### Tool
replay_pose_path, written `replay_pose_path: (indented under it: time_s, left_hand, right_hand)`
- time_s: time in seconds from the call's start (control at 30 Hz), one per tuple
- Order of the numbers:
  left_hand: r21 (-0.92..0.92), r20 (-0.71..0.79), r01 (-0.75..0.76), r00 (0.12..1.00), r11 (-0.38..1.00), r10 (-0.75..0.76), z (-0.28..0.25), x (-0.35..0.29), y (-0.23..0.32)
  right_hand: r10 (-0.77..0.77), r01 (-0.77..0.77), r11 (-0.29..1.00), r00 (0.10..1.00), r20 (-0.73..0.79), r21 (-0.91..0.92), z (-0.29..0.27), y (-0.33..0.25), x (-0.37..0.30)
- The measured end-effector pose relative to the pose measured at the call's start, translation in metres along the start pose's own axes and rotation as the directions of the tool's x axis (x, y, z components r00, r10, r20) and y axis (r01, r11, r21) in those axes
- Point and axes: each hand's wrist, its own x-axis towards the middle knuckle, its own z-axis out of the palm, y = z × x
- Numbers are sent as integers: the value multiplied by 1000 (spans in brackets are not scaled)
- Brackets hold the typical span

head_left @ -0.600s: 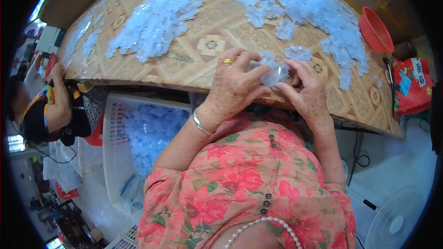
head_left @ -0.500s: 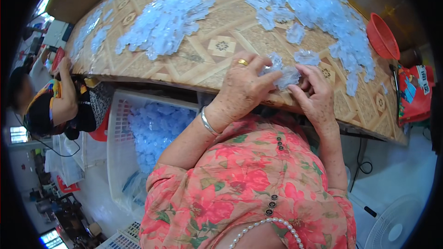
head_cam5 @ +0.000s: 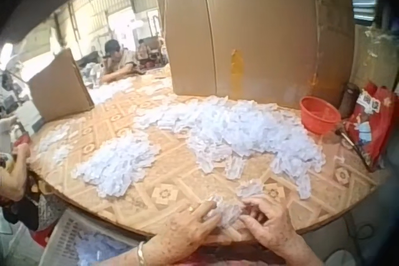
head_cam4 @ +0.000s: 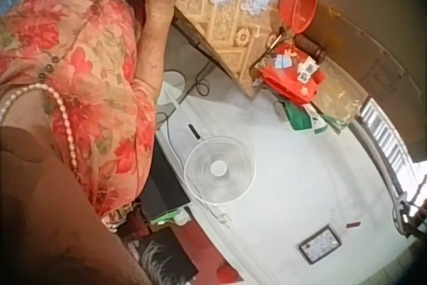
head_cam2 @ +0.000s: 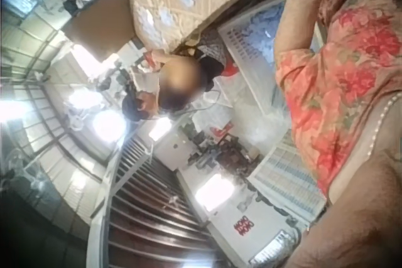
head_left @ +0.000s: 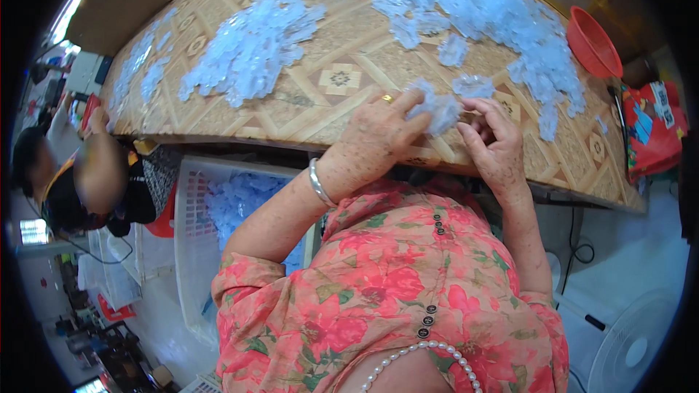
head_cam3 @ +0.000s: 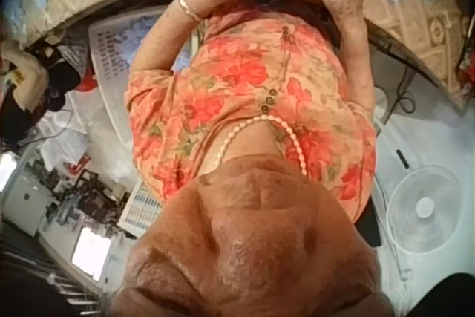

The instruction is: The person sits at a table and repeatedly picks up small, clear plastic components. They align and press two pieces together to form a single unit, then place the assembled item on the table. The process is repetitive, involving picking, joining, and placing the plastic parts.

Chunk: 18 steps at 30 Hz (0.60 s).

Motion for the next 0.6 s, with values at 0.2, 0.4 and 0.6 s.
replay_pose_path:
  time_s: [0.2, 0.4, 0.6]
  left_hand:
    - [9, -132, 65, 989, 998, -63, 4, -2, -24]
    - [258, -402, 193, 912, 947, -77, -68, 2, -96]
    - [351, -411, 530, 828, 772, -382, -135, -39, -195]
  right_hand:
    - [-6, 6, 1000, 1000, -5, 24, -2, -1, -1]
    - [-9, 9, 1000, 1000, -5, 22, -5, -1, -2]
    - [-29, 26, 999, 995, -100, -31, -5, 1, -2]
